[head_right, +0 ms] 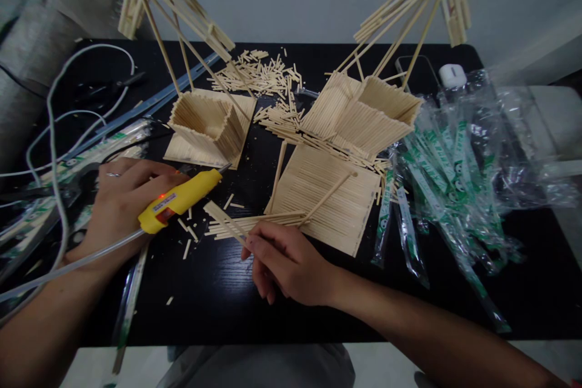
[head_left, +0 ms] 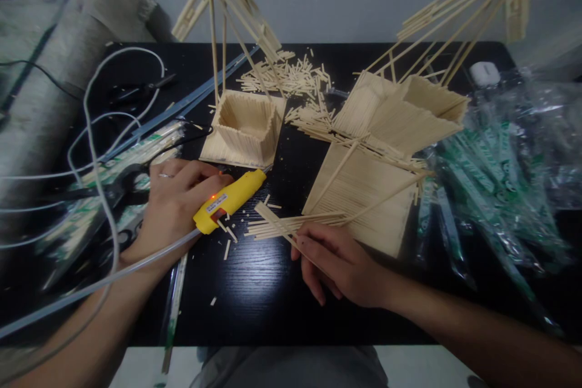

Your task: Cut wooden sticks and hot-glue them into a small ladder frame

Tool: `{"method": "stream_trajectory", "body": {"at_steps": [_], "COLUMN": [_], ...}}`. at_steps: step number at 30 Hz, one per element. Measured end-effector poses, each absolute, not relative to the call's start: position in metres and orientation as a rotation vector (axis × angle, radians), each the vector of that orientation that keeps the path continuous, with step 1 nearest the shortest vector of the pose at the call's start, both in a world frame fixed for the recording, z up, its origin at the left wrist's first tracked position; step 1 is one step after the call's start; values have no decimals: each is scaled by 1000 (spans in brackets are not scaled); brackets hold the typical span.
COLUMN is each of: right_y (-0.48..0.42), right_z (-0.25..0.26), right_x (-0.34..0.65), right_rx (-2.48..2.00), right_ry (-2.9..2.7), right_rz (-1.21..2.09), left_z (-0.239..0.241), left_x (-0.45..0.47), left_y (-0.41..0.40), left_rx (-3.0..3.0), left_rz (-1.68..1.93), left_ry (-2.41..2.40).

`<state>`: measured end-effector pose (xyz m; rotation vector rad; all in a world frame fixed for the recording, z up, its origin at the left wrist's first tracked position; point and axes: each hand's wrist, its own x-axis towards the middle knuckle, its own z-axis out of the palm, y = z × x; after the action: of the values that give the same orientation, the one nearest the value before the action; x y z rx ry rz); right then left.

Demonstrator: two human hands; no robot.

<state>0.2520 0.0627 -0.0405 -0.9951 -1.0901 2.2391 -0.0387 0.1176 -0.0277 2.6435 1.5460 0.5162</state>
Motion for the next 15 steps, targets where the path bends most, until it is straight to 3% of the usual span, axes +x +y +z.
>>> {"method": "stream_trajectory", "body": {"at_steps": [15], "right_y": [62], "right_z": [-40], "right_x": [252], "right_rx": [-1012], "right_ry": [-1080], "right_rz": [2246], "left_z": [-26], "left_x": [-35], "left_y": [114], "left_rx": [2678], "left_rz": [538], "left_ry": [1524]}}
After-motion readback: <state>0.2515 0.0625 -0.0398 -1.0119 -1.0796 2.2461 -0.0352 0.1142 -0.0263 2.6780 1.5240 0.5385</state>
